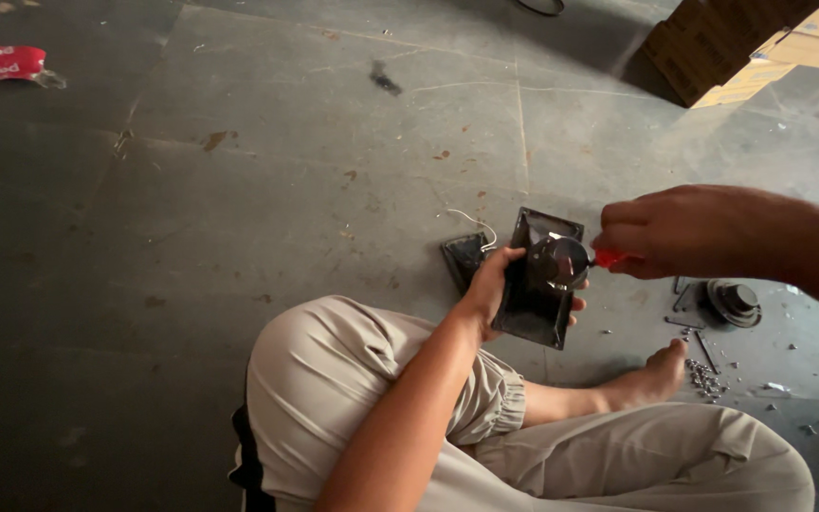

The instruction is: The person sits on the floor and uses a red screwdriver to tighten screws on the mounting bracket of a solar light. They handle the light fixture and screwdriver, working on the assembly of the device.

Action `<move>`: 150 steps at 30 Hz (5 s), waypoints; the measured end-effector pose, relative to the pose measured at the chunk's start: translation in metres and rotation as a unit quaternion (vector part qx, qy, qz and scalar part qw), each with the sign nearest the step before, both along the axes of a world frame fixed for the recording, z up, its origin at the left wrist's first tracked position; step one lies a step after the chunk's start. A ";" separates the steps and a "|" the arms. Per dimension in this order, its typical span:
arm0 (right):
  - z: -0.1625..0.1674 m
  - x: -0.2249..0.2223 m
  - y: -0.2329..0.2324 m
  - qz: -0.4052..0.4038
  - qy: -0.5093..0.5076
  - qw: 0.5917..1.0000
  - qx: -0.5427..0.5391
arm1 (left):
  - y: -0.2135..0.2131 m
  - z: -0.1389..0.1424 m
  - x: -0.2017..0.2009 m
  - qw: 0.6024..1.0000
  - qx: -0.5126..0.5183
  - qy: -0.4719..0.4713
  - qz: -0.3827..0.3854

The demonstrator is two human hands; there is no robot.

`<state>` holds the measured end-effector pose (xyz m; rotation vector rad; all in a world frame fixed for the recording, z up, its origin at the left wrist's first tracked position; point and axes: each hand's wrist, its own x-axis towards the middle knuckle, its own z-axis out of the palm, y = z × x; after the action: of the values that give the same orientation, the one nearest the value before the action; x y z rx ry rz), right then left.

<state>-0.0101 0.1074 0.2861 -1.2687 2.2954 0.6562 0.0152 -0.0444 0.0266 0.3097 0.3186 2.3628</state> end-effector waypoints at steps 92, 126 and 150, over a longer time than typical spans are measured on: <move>-0.010 0.046 0.012 -0.287 0.017 0.949 -0.131 | -0.021 -0.008 -0.060 0.747 -0.548 0.348 0.143; -0.041 0.035 0.019 -0.289 -0.022 0.843 -0.454 | -0.020 -0.005 -0.047 0.855 -0.461 0.157 0.178; -0.110 0.066 0.003 -0.300 0.069 0.630 -0.714 | -0.025 0.000 -0.044 0.852 -0.464 0.148 0.194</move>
<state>0.0563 0.1103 0.1758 -0.6351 2.9938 -1.6893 -0.0284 -0.0696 0.0261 0.1330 1.7285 2.2067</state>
